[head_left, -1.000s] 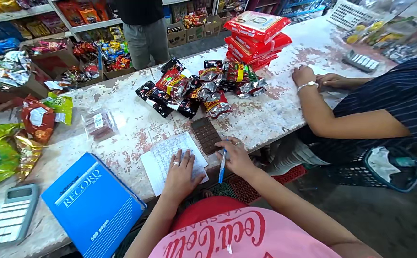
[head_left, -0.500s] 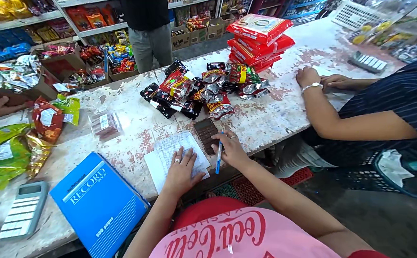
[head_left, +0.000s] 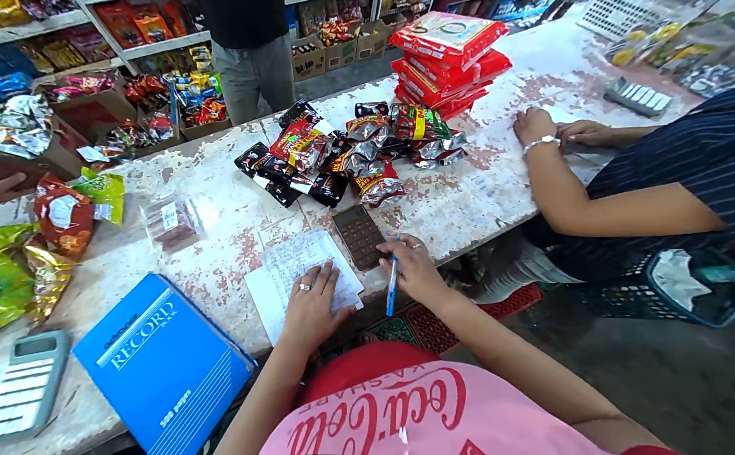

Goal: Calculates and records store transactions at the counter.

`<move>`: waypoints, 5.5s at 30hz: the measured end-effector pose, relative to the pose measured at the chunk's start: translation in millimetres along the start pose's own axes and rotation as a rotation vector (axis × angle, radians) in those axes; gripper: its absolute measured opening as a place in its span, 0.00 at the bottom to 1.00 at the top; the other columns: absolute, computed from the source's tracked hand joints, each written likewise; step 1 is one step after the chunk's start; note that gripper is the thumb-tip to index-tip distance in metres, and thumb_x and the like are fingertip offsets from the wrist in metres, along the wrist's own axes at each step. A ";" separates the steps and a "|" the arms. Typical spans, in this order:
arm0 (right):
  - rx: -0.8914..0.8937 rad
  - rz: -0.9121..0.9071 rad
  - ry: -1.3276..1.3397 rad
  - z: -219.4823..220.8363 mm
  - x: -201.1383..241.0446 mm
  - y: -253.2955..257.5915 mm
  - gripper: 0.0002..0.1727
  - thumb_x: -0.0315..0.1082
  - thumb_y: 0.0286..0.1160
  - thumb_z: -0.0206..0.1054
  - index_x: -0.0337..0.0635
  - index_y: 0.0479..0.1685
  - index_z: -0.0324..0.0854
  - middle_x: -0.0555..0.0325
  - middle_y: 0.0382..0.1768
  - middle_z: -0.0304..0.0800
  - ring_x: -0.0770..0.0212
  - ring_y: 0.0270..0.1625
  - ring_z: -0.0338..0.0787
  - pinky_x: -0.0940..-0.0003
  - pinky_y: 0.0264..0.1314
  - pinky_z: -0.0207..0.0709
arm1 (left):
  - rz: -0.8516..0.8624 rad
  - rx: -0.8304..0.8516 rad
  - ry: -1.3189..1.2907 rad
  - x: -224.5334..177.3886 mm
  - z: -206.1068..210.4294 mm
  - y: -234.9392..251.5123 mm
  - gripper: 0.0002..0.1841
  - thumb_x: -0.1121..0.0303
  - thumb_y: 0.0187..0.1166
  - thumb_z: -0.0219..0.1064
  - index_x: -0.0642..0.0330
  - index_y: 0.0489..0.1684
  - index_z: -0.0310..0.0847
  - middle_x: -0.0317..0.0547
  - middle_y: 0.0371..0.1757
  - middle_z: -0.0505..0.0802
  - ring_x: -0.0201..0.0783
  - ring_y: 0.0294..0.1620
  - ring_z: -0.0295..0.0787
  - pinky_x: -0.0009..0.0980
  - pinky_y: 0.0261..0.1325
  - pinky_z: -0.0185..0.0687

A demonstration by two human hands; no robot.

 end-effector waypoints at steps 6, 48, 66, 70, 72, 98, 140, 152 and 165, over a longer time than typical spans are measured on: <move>0.093 -0.072 0.015 24.4 31.6 6.2 0.17 0.40 0.85 0.59 0.42 0.61 0.86 0.53 0.60 0.93 0.38 0.78 0.79 0.32 0.83 0.61 | -0.029 0.066 0.005 6.3 1.9 8.1 0.44 0.30 0.79 0.52 0.56 0.85 0.70 0.45 0.89 0.72 0.56 0.88 0.66 0.56 0.83 0.62; -0.021 -0.059 -0.022 16.3 25.7 19.0 0.13 0.33 0.79 0.60 0.39 0.52 0.88 0.51 0.51 0.96 0.37 0.70 0.85 0.33 0.80 0.65 | 0.015 -0.036 -0.037 2.9 -4.1 1.5 0.38 0.35 0.83 0.52 0.58 0.77 0.79 0.54 0.82 0.80 0.58 0.84 0.72 0.54 0.84 0.66; 0.018 -0.026 -0.054 17.4 27.0 27.0 0.13 0.35 0.78 0.62 0.41 0.52 0.87 0.52 0.51 0.96 0.38 0.70 0.85 0.33 0.80 0.64 | 0.085 -0.070 0.003 -4.3 -4.8 -0.9 0.38 0.33 0.81 0.50 0.52 0.76 0.81 0.48 0.81 0.82 0.64 0.84 0.71 0.62 0.79 0.68; -0.002 0.008 -0.051 8.9 16.3 28.7 0.13 0.36 0.78 0.61 0.41 0.51 0.88 0.52 0.50 0.96 0.38 0.70 0.85 0.34 0.80 0.64 | 0.093 -0.070 0.010 -3.8 -5.4 0.0 0.38 0.32 0.81 0.50 0.51 0.77 0.80 0.45 0.82 0.81 0.59 0.84 0.73 0.59 0.80 0.68; -0.038 0.047 -0.067 -2.9 4.3 19.4 0.13 0.35 0.78 0.61 0.40 0.49 0.89 0.52 0.48 0.96 0.39 0.66 0.87 0.35 0.80 0.64 | 0.101 -0.074 0.017 -3.9 -4.4 -1.0 0.38 0.32 0.81 0.49 0.51 0.78 0.79 0.45 0.83 0.81 0.57 0.83 0.74 0.57 0.79 0.70; -0.056 -0.026 0.005 -3.5 7.9 -3.3 0.16 0.37 0.79 0.58 0.41 0.54 0.88 0.54 0.54 0.96 0.40 0.70 0.86 0.32 0.80 0.63 | 0.172 -0.151 -0.016 -7.8 -8.6 -5.5 0.35 0.34 0.83 0.51 0.53 0.69 0.85 0.46 0.76 0.87 0.57 0.79 0.79 0.56 0.76 0.74; 0.159 0.095 0.072 18.4 -13.4 38.1 0.26 0.49 0.80 0.65 0.39 0.67 0.84 0.50 0.67 0.90 0.38 0.84 0.71 0.37 0.92 0.47 | 0.091 -0.035 0.061 -7.9 -3.4 -5.3 0.40 0.31 0.79 0.52 0.51 0.81 0.76 0.41 0.84 0.79 0.55 0.79 0.78 0.57 0.70 0.75; 0.052 -0.108 0.033 13.3 25.4 6.4 0.18 0.39 0.82 0.59 0.42 0.63 0.86 0.53 0.61 0.93 0.39 0.75 0.82 0.29 0.82 0.60 | 0.070 -0.097 0.128 -2.2 -1.1 -0.2 0.42 0.28 0.79 0.46 0.49 0.82 0.75 0.39 0.85 0.78 0.53 0.81 0.76 0.55 0.71 0.74; -0.020 -0.036 -0.006 12.9 13.4 22.4 0.14 0.35 0.77 0.63 0.40 0.53 0.88 0.51 0.51 0.95 0.37 0.70 0.84 0.31 0.80 0.63 | 0.103 -0.126 0.066 -4.5 -4.7 -7.1 0.38 0.31 0.82 0.46 0.46 0.79 0.79 0.38 0.82 0.81 0.56 0.82 0.75 0.59 0.73 0.71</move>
Point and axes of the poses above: each hand's wrist, its own y-axis towards the middle knuckle, its own z-axis out of the palm, x = y × z, the point moved 10 cm from there along y, towards the middle knuckle
